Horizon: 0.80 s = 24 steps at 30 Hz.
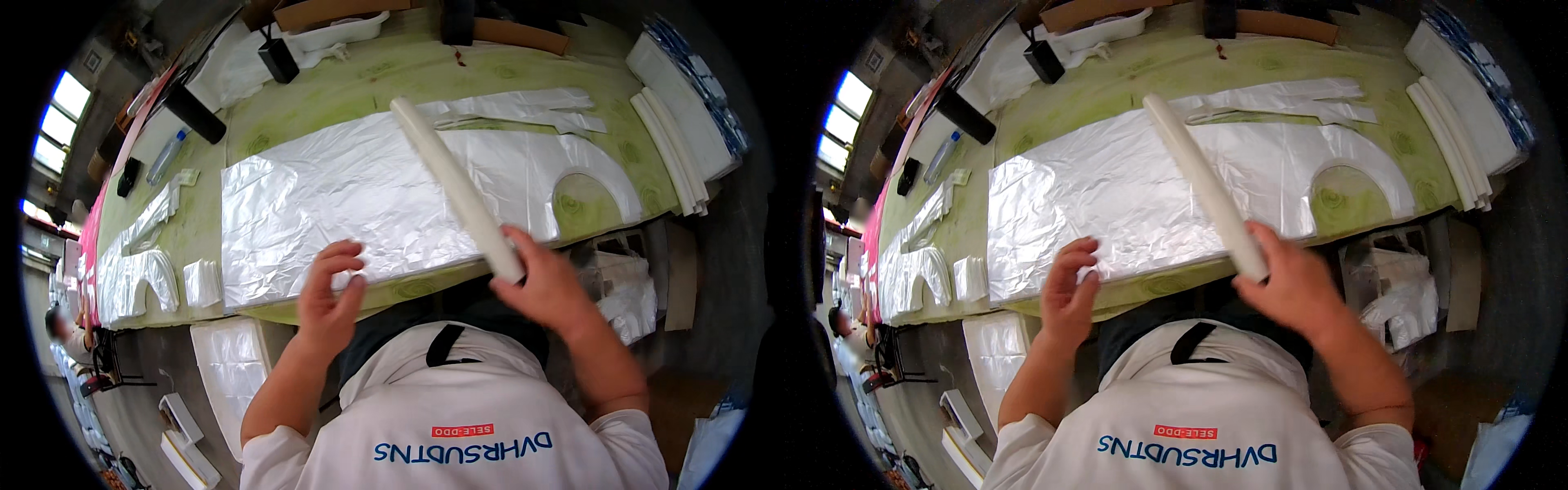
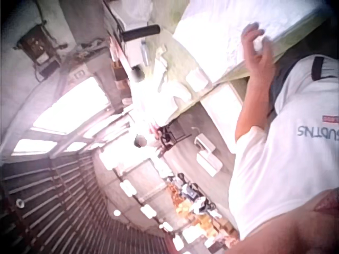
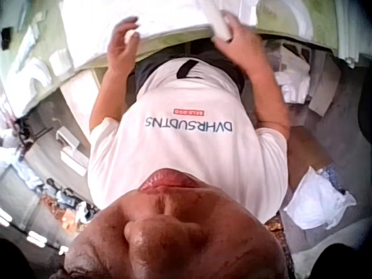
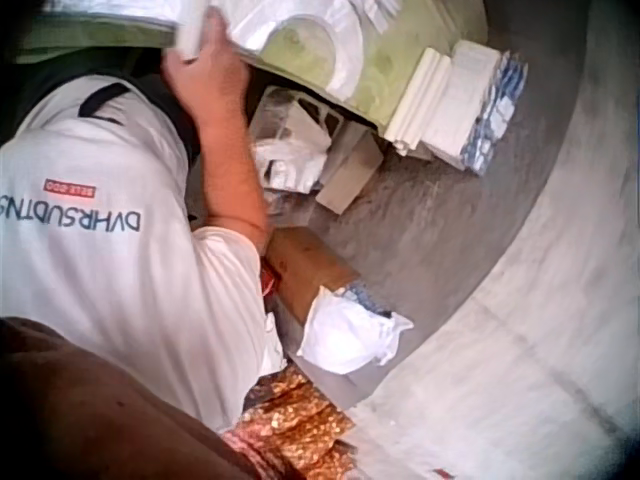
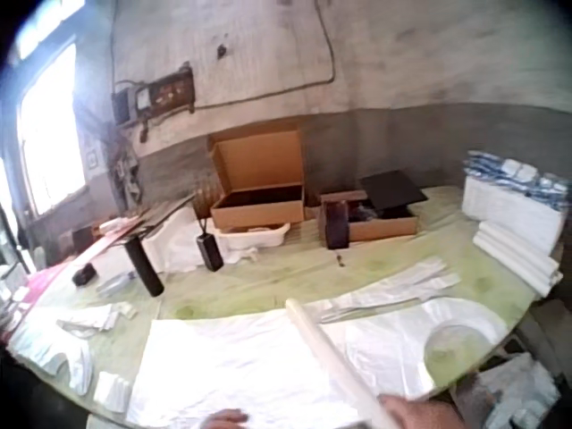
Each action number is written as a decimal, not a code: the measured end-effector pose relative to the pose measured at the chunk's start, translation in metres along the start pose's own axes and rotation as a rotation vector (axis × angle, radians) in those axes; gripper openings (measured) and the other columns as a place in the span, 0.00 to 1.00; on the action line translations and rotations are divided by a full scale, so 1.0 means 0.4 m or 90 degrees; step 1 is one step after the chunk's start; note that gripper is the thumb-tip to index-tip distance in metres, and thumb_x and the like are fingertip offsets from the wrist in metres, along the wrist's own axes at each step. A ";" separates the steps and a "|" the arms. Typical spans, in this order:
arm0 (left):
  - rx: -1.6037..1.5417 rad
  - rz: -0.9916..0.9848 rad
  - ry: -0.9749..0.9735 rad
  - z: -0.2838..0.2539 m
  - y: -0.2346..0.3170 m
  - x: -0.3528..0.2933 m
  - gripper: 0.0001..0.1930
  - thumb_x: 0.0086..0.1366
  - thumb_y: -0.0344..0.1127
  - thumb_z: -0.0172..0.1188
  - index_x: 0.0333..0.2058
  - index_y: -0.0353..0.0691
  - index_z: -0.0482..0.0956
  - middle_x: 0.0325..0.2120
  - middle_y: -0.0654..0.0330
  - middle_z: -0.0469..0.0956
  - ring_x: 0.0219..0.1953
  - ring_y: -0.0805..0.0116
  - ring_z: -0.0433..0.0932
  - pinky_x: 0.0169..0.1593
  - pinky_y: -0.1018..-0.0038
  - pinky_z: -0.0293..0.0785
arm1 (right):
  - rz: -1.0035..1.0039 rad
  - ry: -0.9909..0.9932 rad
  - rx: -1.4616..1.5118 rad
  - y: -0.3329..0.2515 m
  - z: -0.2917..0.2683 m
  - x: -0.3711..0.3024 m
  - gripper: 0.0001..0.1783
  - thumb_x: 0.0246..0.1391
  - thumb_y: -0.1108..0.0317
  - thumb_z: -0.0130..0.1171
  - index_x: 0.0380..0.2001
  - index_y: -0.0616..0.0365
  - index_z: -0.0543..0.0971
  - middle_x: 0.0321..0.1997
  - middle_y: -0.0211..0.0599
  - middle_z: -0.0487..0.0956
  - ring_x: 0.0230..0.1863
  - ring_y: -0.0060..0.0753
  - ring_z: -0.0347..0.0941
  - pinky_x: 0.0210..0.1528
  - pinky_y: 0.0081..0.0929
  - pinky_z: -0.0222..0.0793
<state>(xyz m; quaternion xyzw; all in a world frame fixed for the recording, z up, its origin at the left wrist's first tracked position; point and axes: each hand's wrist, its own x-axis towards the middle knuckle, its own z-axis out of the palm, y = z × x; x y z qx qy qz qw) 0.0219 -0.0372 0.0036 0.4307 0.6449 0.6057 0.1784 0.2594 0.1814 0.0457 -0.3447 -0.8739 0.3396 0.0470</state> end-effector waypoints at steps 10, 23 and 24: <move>0.339 0.212 -0.340 0.284 0.072 0.229 0.20 0.63 0.33 0.67 0.54 0.41 0.80 0.61 0.50 0.74 0.68 0.40 0.63 0.69 0.52 0.61 | 0.010 -0.129 0.331 0.012 0.114 -0.076 0.49 0.52 0.54 0.72 0.71 0.57 0.59 0.39 0.49 0.82 0.37 0.50 0.81 0.43 0.39 0.77; 0.485 0.031 -0.525 0.503 0.035 0.359 0.15 0.61 0.41 0.67 0.42 0.40 0.82 0.37 0.51 0.84 0.41 0.51 0.83 0.46 0.63 0.79 | -0.026 -0.015 0.611 0.144 0.173 -0.125 0.31 0.63 0.66 0.63 0.66 0.60 0.65 0.35 0.36 0.78 0.33 0.23 0.73 0.39 0.24 0.72; 0.496 0.022 -0.526 0.505 0.033 0.362 0.14 0.62 0.41 0.66 0.42 0.40 0.82 0.37 0.51 0.84 0.41 0.51 0.83 0.46 0.63 0.79 | -0.019 0.006 0.621 0.156 0.176 -0.129 0.30 0.64 0.66 0.63 0.66 0.60 0.65 0.35 0.35 0.78 0.33 0.22 0.73 0.39 0.23 0.72</move>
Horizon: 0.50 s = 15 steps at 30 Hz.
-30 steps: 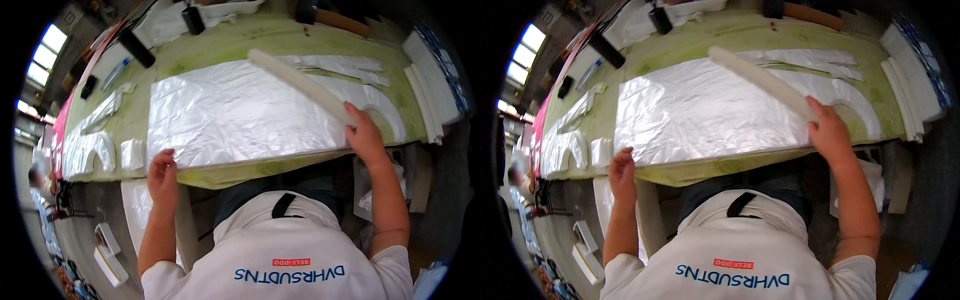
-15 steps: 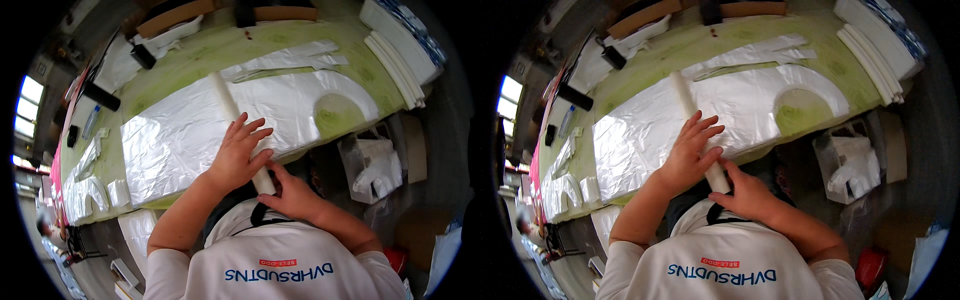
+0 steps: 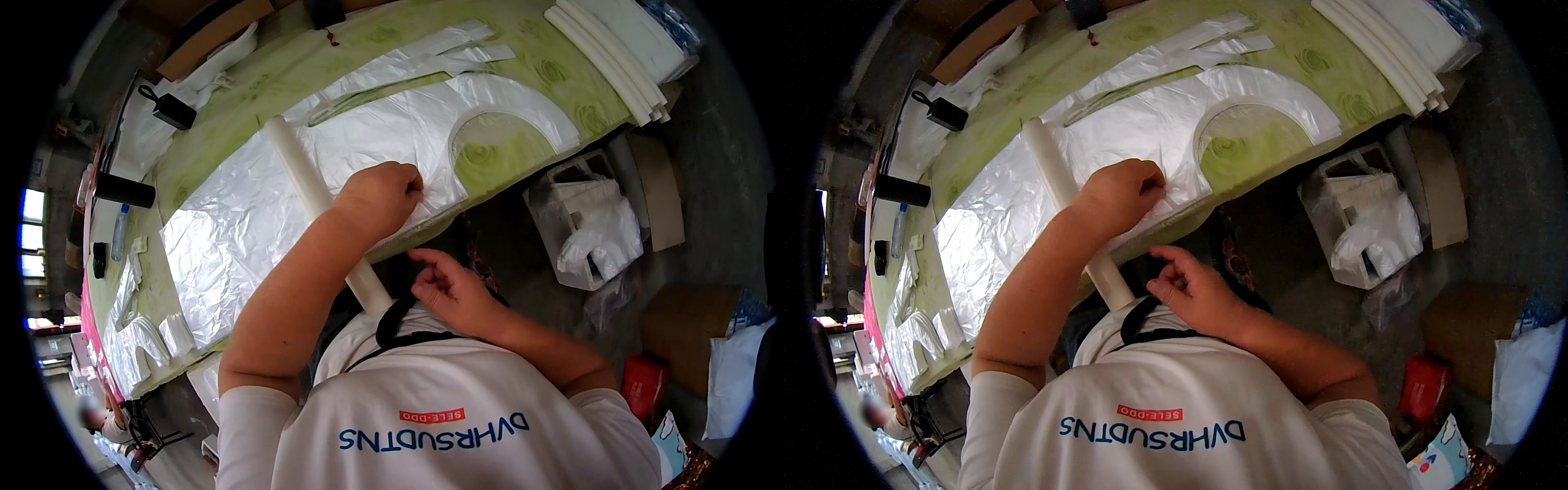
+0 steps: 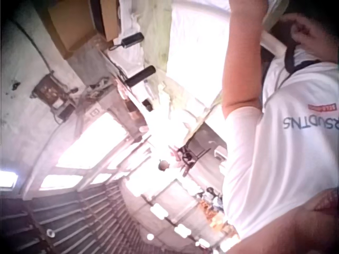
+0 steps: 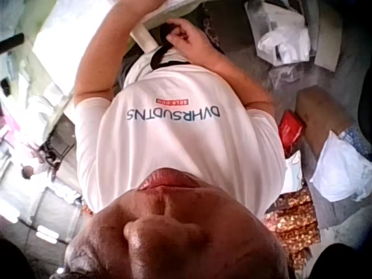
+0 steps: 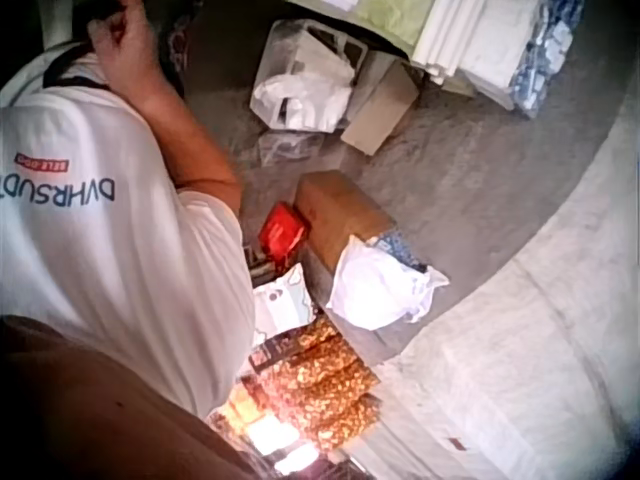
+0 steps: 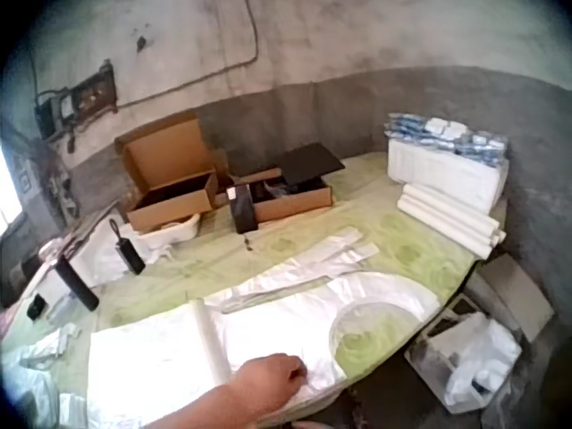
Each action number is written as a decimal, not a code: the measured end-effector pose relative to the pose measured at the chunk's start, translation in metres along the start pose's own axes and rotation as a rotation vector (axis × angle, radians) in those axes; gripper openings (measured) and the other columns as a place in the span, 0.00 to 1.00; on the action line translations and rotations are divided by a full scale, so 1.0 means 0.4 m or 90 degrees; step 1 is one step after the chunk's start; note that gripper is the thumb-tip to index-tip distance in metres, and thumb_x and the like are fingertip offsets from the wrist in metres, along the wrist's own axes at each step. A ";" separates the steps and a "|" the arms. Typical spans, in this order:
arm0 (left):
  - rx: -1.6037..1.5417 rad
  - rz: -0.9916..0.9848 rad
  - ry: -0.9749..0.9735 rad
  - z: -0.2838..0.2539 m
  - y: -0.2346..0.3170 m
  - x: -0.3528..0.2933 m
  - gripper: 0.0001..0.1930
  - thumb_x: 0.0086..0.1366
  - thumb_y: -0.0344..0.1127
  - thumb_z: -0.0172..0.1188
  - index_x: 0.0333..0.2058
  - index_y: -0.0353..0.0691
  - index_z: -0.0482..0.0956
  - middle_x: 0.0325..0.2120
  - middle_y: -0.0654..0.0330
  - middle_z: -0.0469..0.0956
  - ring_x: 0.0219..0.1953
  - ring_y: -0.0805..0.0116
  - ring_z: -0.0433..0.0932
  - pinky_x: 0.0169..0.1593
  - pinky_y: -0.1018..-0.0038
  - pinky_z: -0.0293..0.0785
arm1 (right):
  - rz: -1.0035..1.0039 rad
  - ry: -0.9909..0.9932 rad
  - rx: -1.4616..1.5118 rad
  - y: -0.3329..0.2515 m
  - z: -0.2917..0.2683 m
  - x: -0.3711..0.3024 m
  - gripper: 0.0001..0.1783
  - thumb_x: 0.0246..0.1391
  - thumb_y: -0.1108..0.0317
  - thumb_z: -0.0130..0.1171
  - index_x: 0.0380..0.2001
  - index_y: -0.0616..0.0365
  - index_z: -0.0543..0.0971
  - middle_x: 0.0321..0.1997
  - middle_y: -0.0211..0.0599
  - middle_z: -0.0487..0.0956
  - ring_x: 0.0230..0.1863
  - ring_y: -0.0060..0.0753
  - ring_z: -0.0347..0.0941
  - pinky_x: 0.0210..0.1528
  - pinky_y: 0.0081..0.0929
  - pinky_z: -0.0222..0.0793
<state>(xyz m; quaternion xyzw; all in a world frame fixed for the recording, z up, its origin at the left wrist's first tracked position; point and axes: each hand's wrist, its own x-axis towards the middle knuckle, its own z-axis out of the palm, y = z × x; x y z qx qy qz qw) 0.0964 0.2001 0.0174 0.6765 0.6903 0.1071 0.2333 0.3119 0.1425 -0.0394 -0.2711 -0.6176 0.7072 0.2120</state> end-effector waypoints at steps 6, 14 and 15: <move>-0.240 -0.223 -0.029 -0.047 0.029 -0.021 0.10 0.66 0.38 0.63 0.41 0.39 0.82 0.34 0.57 0.84 0.34 0.65 0.82 0.41 0.68 0.79 | -0.160 0.116 -0.210 -0.042 -0.055 0.000 0.21 0.58 0.71 0.65 0.55 0.60 0.76 0.43 0.41 0.79 0.41 0.36 0.77 0.45 0.32 0.74; -0.287 -0.168 0.069 -0.036 -0.014 -0.032 0.13 0.64 0.42 0.65 0.40 0.39 0.83 0.34 0.57 0.83 0.34 0.65 0.81 0.41 0.69 0.78 | -0.332 0.255 -0.738 -0.054 -0.174 0.292 0.21 0.53 0.63 0.63 0.49 0.58 0.81 0.60 0.41 0.75 0.56 0.49 0.68 0.59 0.48 0.65; -0.291 -0.195 0.054 -0.044 -0.007 -0.034 0.13 0.63 0.42 0.65 0.39 0.39 0.83 0.34 0.57 0.83 0.35 0.65 0.81 0.42 0.69 0.78 | -0.267 0.280 -0.794 -0.053 -0.192 0.337 0.22 0.53 0.61 0.62 0.50 0.59 0.81 0.65 0.40 0.72 0.58 0.49 0.66 0.60 0.48 0.63</move>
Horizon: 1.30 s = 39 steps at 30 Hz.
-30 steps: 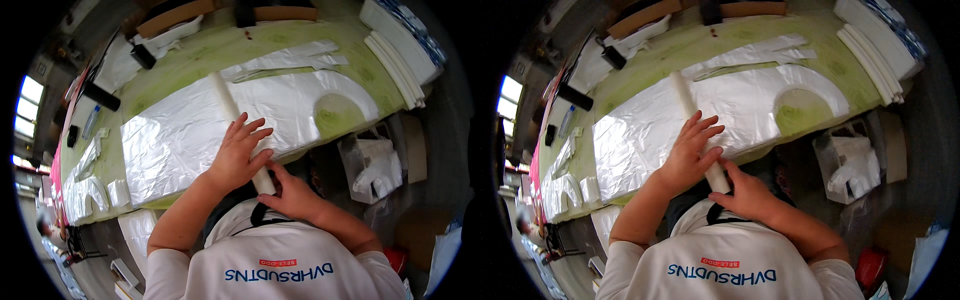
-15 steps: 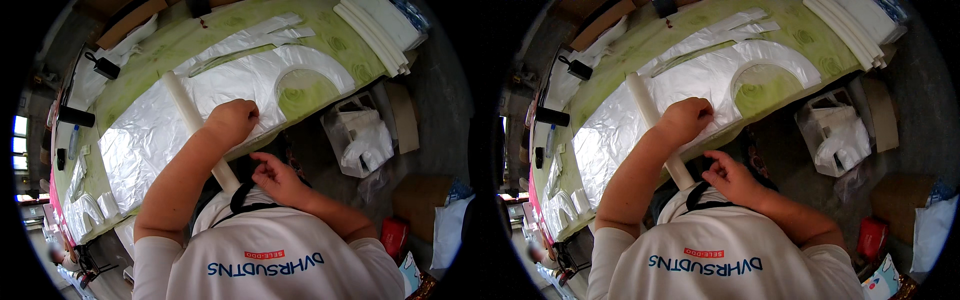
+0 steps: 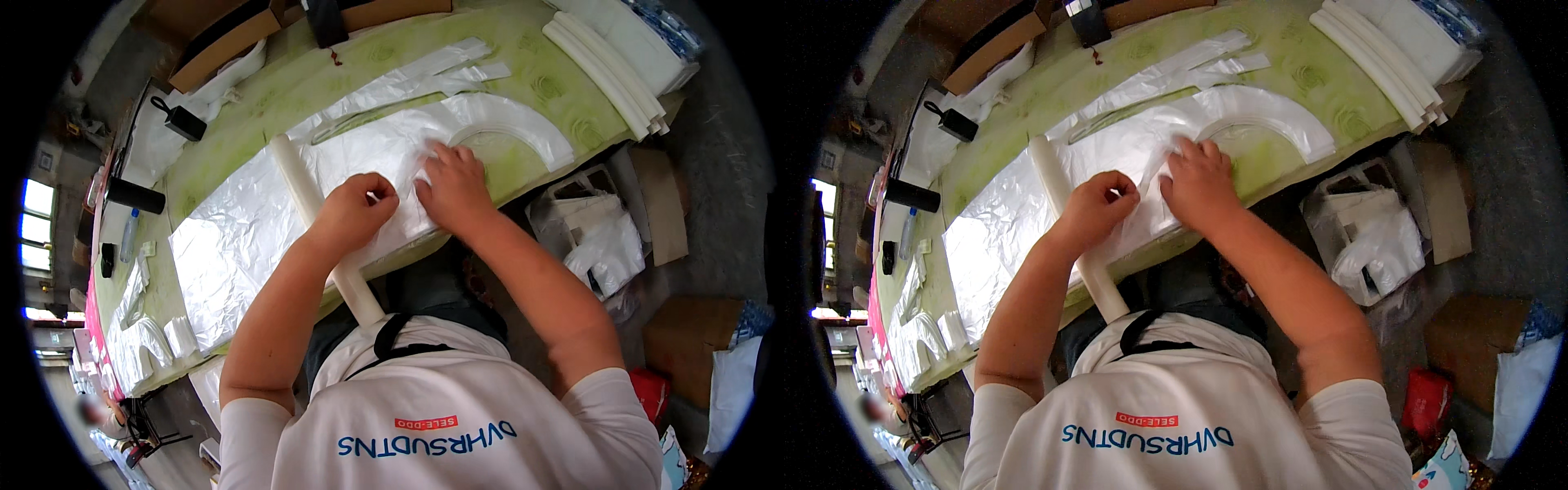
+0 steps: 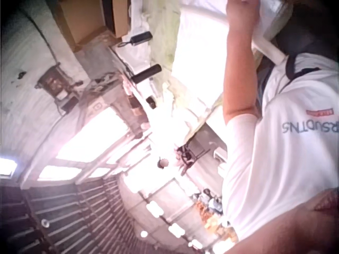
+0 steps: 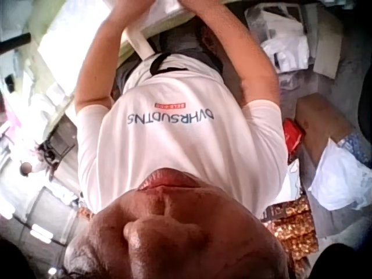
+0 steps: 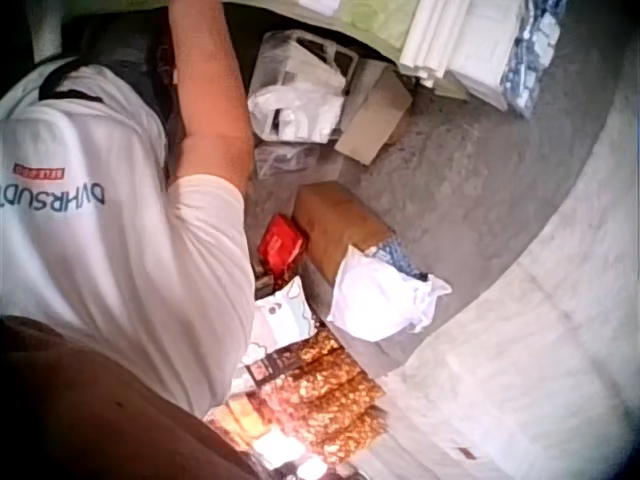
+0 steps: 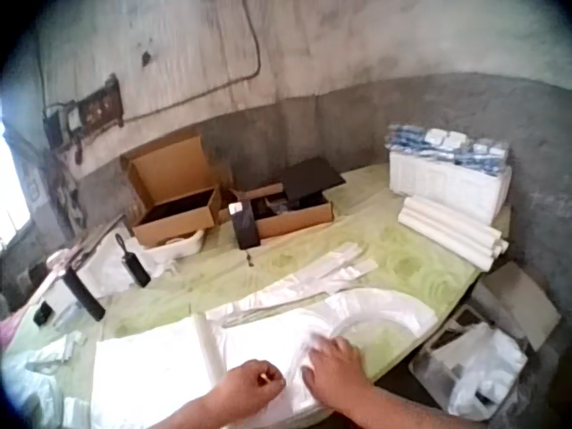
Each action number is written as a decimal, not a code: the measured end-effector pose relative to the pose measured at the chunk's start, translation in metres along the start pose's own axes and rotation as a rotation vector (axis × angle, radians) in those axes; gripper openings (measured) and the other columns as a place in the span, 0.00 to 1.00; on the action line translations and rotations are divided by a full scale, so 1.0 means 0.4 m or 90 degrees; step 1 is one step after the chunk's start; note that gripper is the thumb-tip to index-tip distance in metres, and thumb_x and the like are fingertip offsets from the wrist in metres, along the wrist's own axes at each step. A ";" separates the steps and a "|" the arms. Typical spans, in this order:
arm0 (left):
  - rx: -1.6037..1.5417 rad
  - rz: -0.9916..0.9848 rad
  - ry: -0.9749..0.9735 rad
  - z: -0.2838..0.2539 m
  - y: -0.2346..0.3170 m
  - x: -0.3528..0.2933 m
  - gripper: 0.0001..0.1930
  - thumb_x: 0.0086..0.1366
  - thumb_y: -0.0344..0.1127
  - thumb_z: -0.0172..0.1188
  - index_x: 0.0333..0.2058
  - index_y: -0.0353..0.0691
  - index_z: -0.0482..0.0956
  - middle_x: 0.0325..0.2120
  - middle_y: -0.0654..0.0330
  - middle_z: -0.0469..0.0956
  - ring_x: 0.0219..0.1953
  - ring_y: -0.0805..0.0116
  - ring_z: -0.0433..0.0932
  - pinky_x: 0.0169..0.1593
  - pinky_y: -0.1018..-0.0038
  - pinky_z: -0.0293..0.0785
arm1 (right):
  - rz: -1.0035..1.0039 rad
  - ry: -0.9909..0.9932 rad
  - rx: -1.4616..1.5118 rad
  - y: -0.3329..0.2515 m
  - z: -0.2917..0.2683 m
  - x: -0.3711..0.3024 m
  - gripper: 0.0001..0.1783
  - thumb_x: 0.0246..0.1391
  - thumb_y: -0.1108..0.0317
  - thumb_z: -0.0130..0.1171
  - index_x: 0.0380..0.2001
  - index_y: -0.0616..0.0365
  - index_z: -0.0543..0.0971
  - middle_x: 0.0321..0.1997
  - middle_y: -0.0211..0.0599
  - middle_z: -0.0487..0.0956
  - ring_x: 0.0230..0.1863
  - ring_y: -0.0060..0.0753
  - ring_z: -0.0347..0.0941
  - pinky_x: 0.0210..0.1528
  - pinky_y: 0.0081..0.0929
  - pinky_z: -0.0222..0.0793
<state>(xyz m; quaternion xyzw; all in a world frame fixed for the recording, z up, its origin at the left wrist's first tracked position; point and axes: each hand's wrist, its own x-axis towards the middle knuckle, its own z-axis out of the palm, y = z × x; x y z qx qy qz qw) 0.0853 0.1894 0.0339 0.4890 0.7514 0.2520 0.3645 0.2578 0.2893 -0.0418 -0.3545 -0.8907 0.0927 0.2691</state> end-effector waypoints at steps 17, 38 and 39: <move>-0.425 -0.016 0.254 -0.062 0.008 0.142 0.15 0.67 0.44 0.64 0.49 0.46 0.78 0.33 0.67 0.77 0.34 0.76 0.73 0.36 0.75 0.73 | 0.152 0.049 0.020 0.050 0.039 0.108 0.34 0.56 0.54 0.63 0.66 0.44 0.71 0.75 0.44 0.62 0.66 0.56 0.63 0.68 0.47 0.59; 0.027 0.287 0.445 -0.107 -0.312 -0.189 0.33 0.60 0.20 0.62 0.64 0.38 0.65 0.64 0.46 0.67 0.68 0.44 0.62 0.71 0.57 0.57 | 0.231 0.145 0.732 -0.101 0.004 -0.113 0.17 0.60 0.74 0.59 0.53 0.60 0.75 0.46 0.37 0.79 0.46 0.27 0.75 0.51 0.26 0.72; 0.102 0.261 0.399 -0.074 -0.304 -0.179 0.34 0.61 0.24 0.61 0.67 0.36 0.62 0.67 0.44 0.63 0.71 0.43 0.58 0.72 0.54 0.54 | 0.163 0.079 0.662 -0.145 0.006 -0.139 0.18 0.57 0.76 0.61 0.52 0.60 0.76 0.49 0.39 0.79 0.52 0.34 0.75 0.57 0.31 0.70</move>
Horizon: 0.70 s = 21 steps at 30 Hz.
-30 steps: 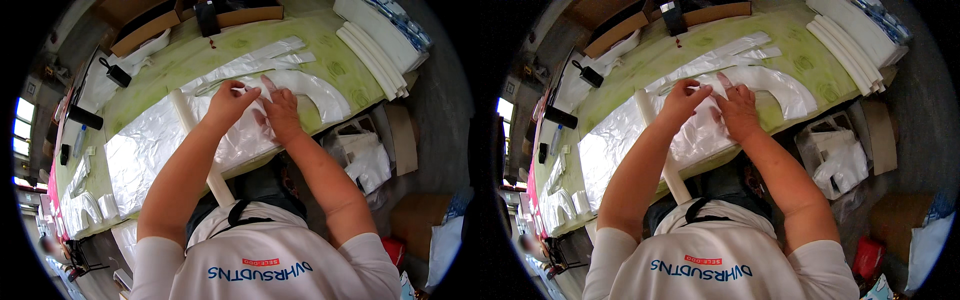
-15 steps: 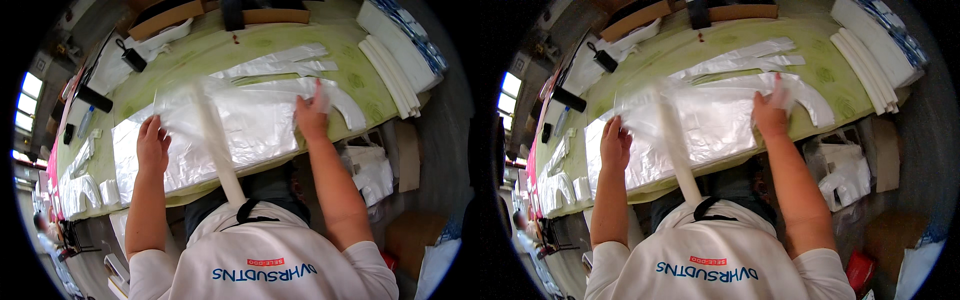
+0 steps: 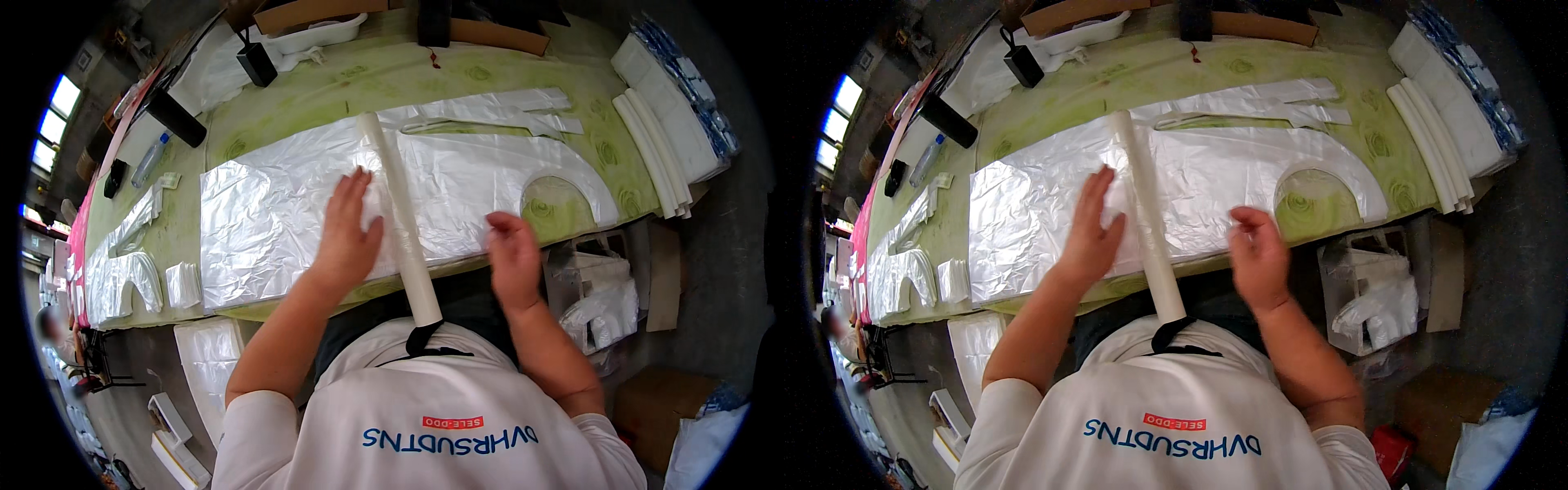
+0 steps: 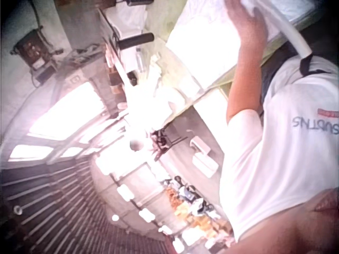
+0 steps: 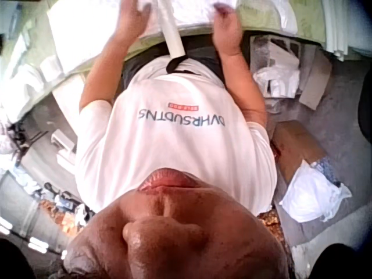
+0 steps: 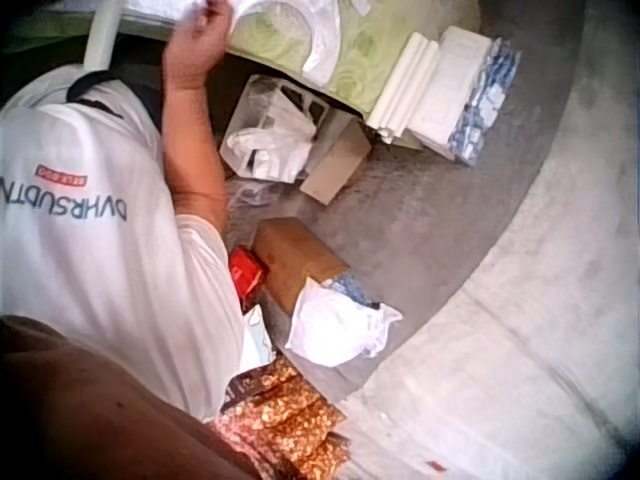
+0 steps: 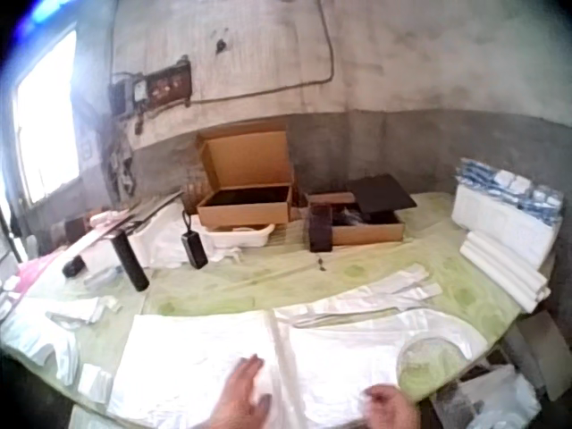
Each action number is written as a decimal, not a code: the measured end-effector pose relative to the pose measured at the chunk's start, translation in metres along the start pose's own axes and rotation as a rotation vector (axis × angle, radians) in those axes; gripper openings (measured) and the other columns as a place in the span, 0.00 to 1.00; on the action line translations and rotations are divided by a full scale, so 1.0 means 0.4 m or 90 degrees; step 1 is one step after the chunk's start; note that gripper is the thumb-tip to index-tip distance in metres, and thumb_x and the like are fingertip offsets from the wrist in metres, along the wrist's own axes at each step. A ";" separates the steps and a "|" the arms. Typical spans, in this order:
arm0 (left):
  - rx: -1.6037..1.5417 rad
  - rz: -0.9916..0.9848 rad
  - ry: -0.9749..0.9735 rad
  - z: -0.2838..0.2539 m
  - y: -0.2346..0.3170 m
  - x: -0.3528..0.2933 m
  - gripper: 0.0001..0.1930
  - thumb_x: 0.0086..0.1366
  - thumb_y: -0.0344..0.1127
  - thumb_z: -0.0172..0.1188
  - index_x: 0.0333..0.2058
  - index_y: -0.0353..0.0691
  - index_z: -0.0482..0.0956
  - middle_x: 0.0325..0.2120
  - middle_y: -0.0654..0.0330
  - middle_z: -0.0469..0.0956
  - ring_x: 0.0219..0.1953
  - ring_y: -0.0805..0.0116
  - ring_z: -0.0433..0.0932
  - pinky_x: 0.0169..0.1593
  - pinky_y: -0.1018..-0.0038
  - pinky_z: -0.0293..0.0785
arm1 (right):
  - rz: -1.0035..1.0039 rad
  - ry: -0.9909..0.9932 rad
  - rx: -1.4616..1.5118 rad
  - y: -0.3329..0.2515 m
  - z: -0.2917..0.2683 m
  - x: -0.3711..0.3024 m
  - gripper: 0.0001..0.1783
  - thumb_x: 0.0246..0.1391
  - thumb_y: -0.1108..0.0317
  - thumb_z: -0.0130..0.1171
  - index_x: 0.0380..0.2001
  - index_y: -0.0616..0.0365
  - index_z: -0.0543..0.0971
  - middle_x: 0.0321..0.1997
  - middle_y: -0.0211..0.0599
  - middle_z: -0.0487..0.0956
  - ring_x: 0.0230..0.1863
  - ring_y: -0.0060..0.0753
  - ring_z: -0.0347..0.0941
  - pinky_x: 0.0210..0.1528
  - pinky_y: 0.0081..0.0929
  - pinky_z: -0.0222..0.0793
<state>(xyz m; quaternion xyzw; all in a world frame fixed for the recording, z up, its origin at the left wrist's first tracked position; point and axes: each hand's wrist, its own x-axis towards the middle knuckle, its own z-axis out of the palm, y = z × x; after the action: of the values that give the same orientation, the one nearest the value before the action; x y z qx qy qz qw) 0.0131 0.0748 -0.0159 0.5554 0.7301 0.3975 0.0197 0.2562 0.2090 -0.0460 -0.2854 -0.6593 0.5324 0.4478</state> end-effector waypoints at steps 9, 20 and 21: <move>0.261 -0.050 -0.208 0.021 -0.015 -0.029 0.36 0.66 0.36 0.52 0.71 0.33 0.55 0.73 0.47 0.52 0.76 0.46 0.47 0.76 0.49 0.42 | -0.238 -0.384 -0.107 -0.110 0.156 -0.052 0.25 0.46 0.73 0.68 0.51 0.55 0.78 0.63 0.45 0.75 0.69 0.62 0.63 0.70 0.51 0.60; 0.046 0.251 -0.090 -0.089 0.066 0.045 0.21 0.63 0.34 0.62 0.57 0.42 0.79 0.64 0.53 0.70 0.67 0.47 0.65 0.67 0.55 0.62 | -0.296 -0.403 -0.191 -0.138 0.185 -0.062 0.23 0.45 0.71 0.69 0.47 0.57 0.79 0.57 0.47 0.78 0.66 0.63 0.65 0.68 0.52 0.61; 0.078 0.212 -0.114 -0.083 0.055 0.044 0.20 0.64 0.34 0.61 0.55 0.42 0.80 0.62 0.54 0.72 0.66 0.47 0.66 0.66 0.55 0.63 | -0.299 -0.403 -0.195 -0.150 0.186 -0.059 0.22 0.45 0.71 0.69 0.47 0.58 0.79 0.56 0.47 0.78 0.65 0.63 0.66 0.68 0.52 0.62</move>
<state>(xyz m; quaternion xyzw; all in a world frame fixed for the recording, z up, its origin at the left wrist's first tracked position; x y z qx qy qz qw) 0.0084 0.0724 0.0274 0.7018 0.6461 0.2996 -0.0154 0.2059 0.1395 0.0024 -0.0126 -0.8829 0.3733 0.2847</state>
